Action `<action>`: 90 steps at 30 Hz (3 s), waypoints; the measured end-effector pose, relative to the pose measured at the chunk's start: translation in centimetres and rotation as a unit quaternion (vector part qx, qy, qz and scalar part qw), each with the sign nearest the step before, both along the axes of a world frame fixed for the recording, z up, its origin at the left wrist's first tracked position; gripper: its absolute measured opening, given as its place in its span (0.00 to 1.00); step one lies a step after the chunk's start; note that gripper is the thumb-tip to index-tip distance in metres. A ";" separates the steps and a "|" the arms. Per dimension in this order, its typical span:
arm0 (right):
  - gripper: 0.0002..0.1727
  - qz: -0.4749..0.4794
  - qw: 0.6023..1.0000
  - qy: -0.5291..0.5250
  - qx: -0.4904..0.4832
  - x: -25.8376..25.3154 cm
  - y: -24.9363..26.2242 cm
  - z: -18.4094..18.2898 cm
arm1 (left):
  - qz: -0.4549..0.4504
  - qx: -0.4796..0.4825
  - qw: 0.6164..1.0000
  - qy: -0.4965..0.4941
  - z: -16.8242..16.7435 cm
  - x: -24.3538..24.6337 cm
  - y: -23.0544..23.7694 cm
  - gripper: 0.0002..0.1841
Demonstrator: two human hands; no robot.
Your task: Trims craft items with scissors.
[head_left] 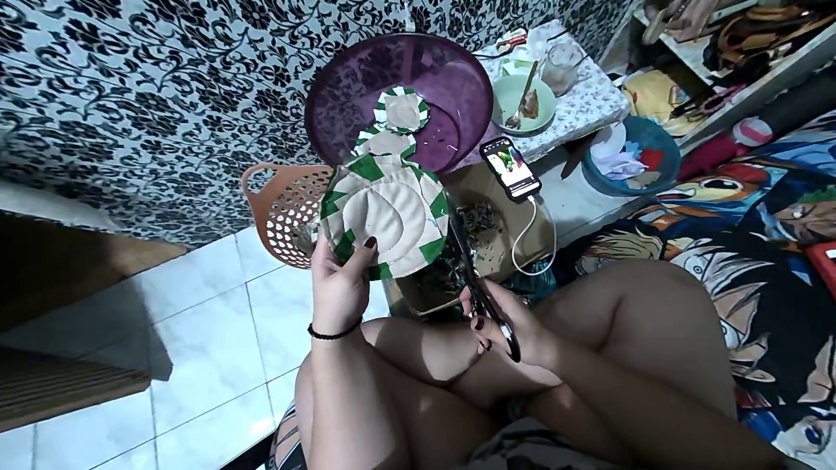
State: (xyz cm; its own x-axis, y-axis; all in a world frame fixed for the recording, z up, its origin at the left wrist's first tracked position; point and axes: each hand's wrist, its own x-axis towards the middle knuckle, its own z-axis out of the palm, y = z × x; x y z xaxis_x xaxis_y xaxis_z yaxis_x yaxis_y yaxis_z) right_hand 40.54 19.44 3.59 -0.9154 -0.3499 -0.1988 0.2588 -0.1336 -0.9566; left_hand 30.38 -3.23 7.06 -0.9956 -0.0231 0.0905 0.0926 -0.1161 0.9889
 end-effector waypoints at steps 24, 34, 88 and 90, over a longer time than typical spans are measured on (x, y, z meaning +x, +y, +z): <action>0.23 -0.076 0.995 0.003 0.059 -0.3 0.5 0.4 | -0.044 -0.029 0.999 -0.010 0.4 0.5 0.2 0.22; 0.22 -0.077 0.993 -0.006 0.090 -0.1 0.4 0.8 | -0.037 -0.032 0.999 0.001 0.7 0.5 -0.4 0.22; 0.21 -0.017 0.991 0.091 0.092 0.6 -0.6 0.9 | -0.021 0.469 0.883 0.007 -0.3 -1.4 -0.1 0.44; 0.22 -0.011 0.992 0.086 0.096 0.6 -0.6 0.9 | -0.029 0.463 0.886 -0.007 -0.2 -1.2 0.1 0.45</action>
